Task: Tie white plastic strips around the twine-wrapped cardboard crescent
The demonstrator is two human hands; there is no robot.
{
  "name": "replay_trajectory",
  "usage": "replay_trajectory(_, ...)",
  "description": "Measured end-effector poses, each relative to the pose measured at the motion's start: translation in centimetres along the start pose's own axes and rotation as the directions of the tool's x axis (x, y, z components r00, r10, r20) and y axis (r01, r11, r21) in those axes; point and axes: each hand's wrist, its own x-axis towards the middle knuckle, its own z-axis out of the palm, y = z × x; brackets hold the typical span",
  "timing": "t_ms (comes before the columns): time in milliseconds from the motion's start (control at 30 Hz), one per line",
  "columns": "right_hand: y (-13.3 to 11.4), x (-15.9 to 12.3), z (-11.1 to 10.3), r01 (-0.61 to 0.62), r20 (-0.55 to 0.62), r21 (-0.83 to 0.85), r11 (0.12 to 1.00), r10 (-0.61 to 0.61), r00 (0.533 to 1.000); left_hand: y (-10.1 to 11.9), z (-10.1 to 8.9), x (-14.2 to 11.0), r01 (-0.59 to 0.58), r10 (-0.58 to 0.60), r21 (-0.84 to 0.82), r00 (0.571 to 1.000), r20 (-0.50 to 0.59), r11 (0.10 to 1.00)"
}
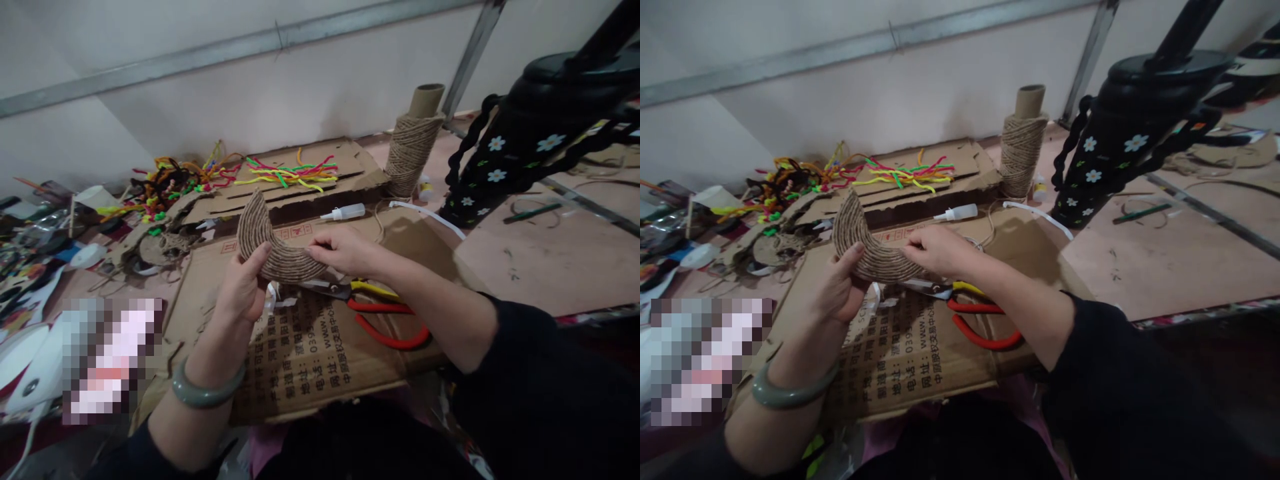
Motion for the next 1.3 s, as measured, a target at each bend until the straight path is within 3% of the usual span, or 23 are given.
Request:
replay_trajectory(100,0.0,0.0,0.7,0.022,-0.118,0.016,1.0,-0.02,0.993,-0.3,0.4,-0.2,0.029,-0.027,-0.045,0.998,0.052,0.999)
replay_trajectory(200,-0.4,-0.3,1.4,-0.016,-0.166,-0.049,0.999,0.007,0.986,-0.5,0.7,-0.2,0.081,-0.078,-0.054,0.995,0.064,0.995)
replay_trajectory(333,-1.1,-0.6,1.4,-0.043,-0.126,-0.096,0.994,0.031,0.992,-0.6,0.6,-0.2,0.112,-0.11,-0.05,0.993,0.031,0.992)
replay_trajectory(567,-0.4,-0.4,0.7,0.078,-0.118,0.07,0.995,-0.069,0.991,-0.7,0.9,-0.9,0.114,-0.116,0.042,0.992,0.055,0.993)
replay_trajectory(900,-0.8,-0.3,1.0,-0.007,-0.083,0.067,0.998,0.012,0.997,-1.0,1.0,-1.1,0.147,-0.149,0.053,0.988,0.049,0.988)
replay_trajectory(1100,-0.3,-0.1,0.3,-0.048,-0.005,0.101,0.994,0.049,0.999,-0.7,0.7,-0.6,0.067,-0.067,0.012,0.997,0.037,0.998)
replay_trajectory(1300,0.0,0.1,-0.5,-0.027,-0.029,0.183,0.983,0.032,0.999,0.1,-0.1,0.7,-0.08,0.079,-0.08,0.997,-0.011,0.994)
